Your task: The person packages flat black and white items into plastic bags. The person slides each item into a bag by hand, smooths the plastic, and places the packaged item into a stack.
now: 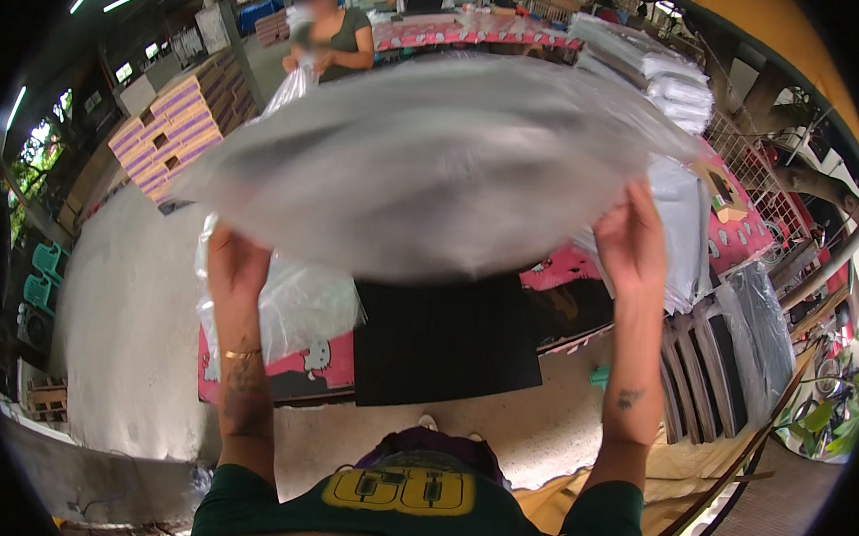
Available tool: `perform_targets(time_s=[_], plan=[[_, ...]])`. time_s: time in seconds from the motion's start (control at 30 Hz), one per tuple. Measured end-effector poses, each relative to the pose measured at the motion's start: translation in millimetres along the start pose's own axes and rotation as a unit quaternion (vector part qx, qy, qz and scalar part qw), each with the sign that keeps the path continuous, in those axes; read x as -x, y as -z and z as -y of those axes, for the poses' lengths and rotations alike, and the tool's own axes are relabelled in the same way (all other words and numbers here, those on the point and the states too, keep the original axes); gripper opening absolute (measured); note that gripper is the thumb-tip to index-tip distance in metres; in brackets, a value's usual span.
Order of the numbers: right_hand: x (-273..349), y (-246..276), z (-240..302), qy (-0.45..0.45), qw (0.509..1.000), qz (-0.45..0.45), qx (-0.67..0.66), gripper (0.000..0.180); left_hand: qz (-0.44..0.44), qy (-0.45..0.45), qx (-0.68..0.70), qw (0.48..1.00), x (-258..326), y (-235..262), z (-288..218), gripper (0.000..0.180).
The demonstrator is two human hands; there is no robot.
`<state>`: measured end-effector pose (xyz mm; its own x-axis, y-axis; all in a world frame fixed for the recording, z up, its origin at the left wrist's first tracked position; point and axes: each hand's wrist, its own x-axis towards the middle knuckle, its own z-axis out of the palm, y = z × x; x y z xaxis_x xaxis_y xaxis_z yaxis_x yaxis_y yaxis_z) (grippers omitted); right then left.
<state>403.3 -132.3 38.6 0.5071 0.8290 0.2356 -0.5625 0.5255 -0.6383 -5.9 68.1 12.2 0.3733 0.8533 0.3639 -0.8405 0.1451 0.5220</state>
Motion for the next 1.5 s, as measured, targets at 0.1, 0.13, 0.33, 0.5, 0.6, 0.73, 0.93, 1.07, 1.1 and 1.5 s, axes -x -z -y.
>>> perform_targets(time_s=[0.1, 0.13, 0.33, 0.5, 0.6, 0.73, 0.93, 1.07, 1.1, 1.5], plan=[[-52, 21, -29, -0.032, 0.998, -0.031, -0.032, 0.02, -0.079, 0.015, 0.003, 0.997, -44, 12, 36, 0.028], [-64, 38, -41, -0.052, 0.996, -0.056, -0.051, 0.019, -0.106, 0.048, 0.025, 0.993, -52, 23, 46, 0.027], [-92, 160, -133, -0.16, 0.963, -0.185, -0.116, 0.012, -0.207, 0.113, 0.065, 0.97, -56, 126, 127, 0.016], [-30, 305, -201, -0.183, 0.981, -0.062, 0.012, 0.016, -0.125, 0.159, -0.165, 0.965, -2, 225, 205, 0.011], [-18, 268, -214, -0.204, 0.906, -0.23, 0.29, 0.026, -0.206, 0.18, -0.234, 0.933, 17, 185, 204, 0.01], [-29, 203, -170, 0.023, 0.913, -0.062, 0.403, 0.052, -0.104, 0.005, -0.564, 0.819, -13, 178, 204, 0.015], [-56, 230, 3, 0.073, 0.863, -0.306, 0.395, 0.077, -0.011, 0.121, -0.381, 0.917, -112, 8, 276, 0.024], [-36, 306, 66, 0.085, 0.838, -0.348, 0.412, 0.07, 0.103, 0.148, -0.335, 0.925, -124, 1, 371, 0.017], [-20, 342, 94, 0.081, 0.814, -0.386, 0.427, 0.076, 0.049, 0.202, -0.273, 0.939, -113, -26, 398, 0.012], [-19, 370, 109, 0.22, 0.437, -0.312, 0.814, 0.049, -0.154, 0.074, -0.819, 0.548, 44, 220, 104, 0.024]])
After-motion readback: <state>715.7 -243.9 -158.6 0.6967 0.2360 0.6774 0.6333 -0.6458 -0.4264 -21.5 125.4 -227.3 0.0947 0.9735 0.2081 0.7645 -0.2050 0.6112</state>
